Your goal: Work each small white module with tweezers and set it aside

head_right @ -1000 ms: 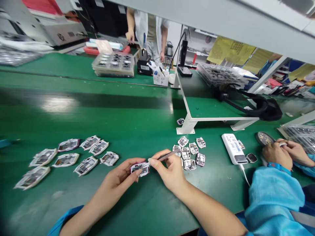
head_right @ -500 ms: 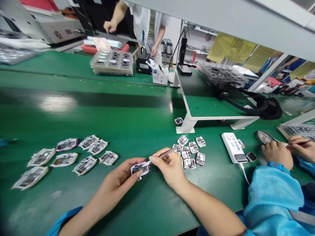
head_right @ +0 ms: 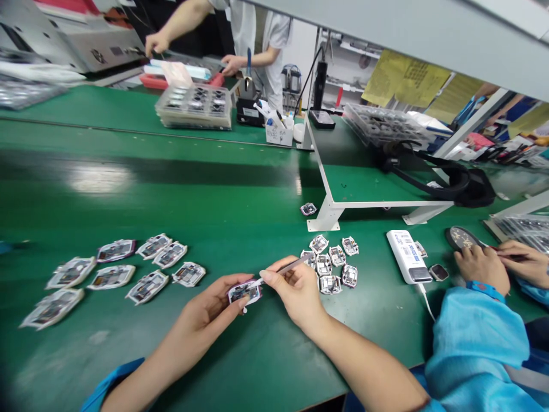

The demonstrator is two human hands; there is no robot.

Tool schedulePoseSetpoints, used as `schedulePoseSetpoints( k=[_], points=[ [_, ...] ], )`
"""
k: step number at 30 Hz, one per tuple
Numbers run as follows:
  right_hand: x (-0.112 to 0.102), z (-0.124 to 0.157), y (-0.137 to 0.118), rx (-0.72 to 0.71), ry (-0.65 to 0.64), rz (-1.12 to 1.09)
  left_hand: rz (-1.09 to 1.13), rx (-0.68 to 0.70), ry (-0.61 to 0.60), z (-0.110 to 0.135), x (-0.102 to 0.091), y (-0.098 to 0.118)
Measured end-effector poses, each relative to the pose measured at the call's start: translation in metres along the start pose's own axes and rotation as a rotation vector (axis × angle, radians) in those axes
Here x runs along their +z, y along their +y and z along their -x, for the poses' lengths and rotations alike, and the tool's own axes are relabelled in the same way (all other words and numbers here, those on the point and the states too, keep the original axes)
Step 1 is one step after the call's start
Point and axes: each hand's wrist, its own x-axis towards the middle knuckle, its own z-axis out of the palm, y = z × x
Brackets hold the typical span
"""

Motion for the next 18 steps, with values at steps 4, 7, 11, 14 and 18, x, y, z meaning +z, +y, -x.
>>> schedulePoseSetpoints(
  k=[4,7,11,14,18],
  points=[
    [0.0001,0.0007,-0.0004,-0.014,0.001,0.019,0.009,0.002,-0.001,-0.0001,0.0001,-0.0020],
    [0.0000,0.0015,-0.0008,-0.032,-0.006,0.017,0.023,-0.015,0.007,0.0003,-0.0001,-0.0022],
    [-0.0010,0.0029,-0.0005,-0.074,-0.037,0.035,0.066,-0.047,0.022,-0.0004,0.0005,0.0023],
    [-0.0013,0.0044,0.0006,-0.098,-0.049,0.060,0.064,-0.083,0.029,-0.0014,0.0018,0.0065],
    [0.0005,0.0071,0.0024,-0.123,-0.030,0.113,0.056,-0.106,0.079,-0.0026,0.0047,0.0044]
  ],
)
